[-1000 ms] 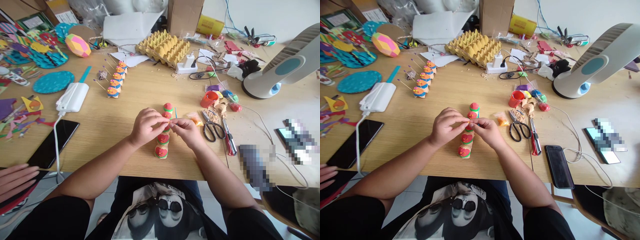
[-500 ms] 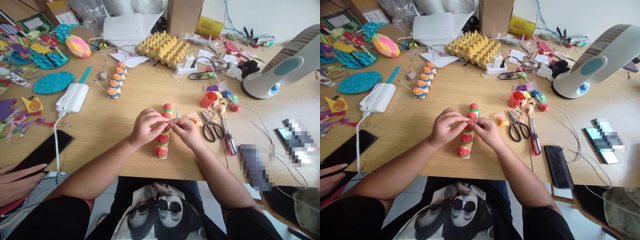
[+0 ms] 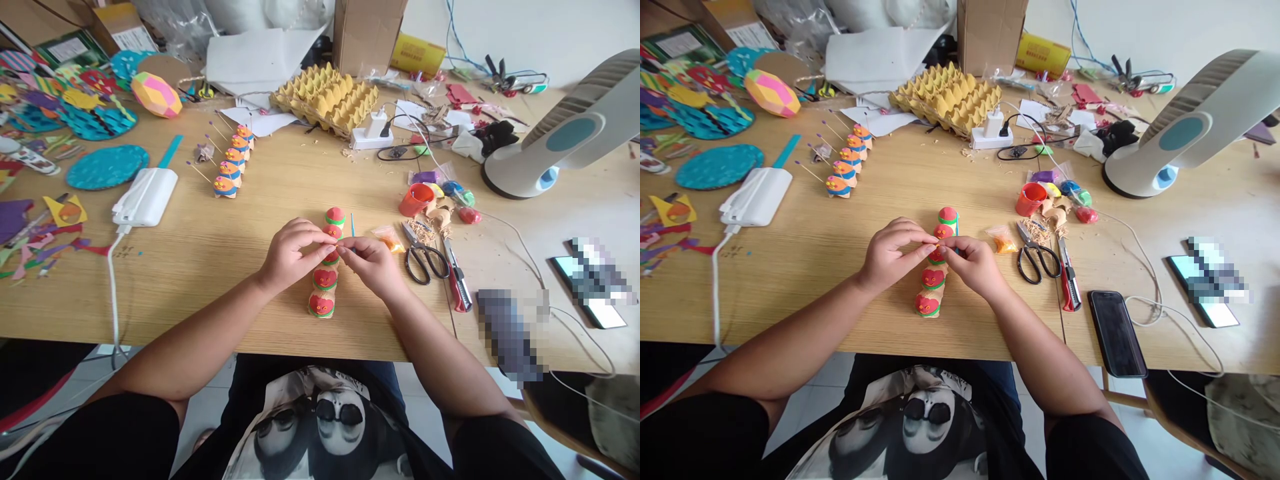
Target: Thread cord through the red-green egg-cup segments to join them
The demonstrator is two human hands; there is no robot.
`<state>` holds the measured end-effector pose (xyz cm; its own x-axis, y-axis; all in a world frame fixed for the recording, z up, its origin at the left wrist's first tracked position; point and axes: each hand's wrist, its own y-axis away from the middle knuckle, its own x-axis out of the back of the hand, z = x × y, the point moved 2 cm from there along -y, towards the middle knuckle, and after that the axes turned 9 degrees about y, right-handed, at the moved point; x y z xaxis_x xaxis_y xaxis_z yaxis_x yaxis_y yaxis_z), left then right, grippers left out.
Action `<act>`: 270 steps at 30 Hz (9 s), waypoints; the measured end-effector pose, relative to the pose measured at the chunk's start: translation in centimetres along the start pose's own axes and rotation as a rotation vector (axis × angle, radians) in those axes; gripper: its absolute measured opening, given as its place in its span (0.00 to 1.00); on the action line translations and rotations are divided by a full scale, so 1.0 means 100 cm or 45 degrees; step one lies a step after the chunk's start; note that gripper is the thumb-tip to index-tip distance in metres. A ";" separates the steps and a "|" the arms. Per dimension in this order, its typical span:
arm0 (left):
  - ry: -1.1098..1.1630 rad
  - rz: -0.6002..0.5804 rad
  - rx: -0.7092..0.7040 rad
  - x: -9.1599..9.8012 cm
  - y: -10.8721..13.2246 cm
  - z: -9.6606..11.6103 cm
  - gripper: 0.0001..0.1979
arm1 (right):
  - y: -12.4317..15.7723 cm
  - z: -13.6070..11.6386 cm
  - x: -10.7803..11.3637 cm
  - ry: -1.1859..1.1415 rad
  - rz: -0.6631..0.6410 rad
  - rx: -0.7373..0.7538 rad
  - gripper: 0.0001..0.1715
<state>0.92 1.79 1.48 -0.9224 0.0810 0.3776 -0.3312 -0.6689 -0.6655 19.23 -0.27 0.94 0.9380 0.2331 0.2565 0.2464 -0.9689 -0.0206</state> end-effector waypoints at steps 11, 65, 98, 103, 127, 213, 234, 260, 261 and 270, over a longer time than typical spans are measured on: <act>-0.019 -0.006 0.010 -0.001 0.000 -0.001 0.03 | 0.000 0.000 0.000 0.000 -0.012 -0.006 0.23; -0.173 -0.012 -0.114 -0.002 0.002 -0.003 0.05 | -0.010 0.013 0.009 -0.534 0.164 -0.186 0.27; -0.167 -0.017 -0.090 -0.003 0.002 -0.001 0.04 | -0.010 0.017 0.005 -0.364 0.057 -0.121 0.27; -0.161 -0.033 -0.075 -0.004 0.002 -0.002 0.04 | -0.010 0.015 0.004 -0.344 0.048 -0.139 0.29; -0.151 -0.072 -0.042 -0.004 0.004 -0.005 0.09 | -0.007 0.013 -0.001 -0.169 0.102 -0.052 0.27; -0.172 -0.001 -0.059 -0.003 0.003 -0.001 0.05 | -0.006 0.014 0.006 -0.123 0.106 -0.028 0.23; -0.186 -0.008 -0.069 -0.003 0.004 -0.002 0.04 | -0.008 0.018 0.008 -0.163 0.185 -0.066 0.27; -0.143 -0.025 -0.087 -0.003 0.004 -0.002 0.04 | -0.003 0.004 0.001 0.081 -0.019 0.094 0.25; -0.145 -0.027 -0.086 -0.003 0.003 -0.002 0.04 | -0.003 0.004 0.001 0.081 -0.019 0.097 0.26; -0.129 0.024 -0.103 -0.001 0.003 0.000 0.03 | -0.004 0.008 0.003 -0.089 0.024 -0.053 0.31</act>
<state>0.98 1.59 1.28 -0.9053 -0.0088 0.4246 -0.3324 -0.6075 -0.7214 19.58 0.21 0.24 0.9575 0.2188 0.1882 0.2198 -0.9754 0.0160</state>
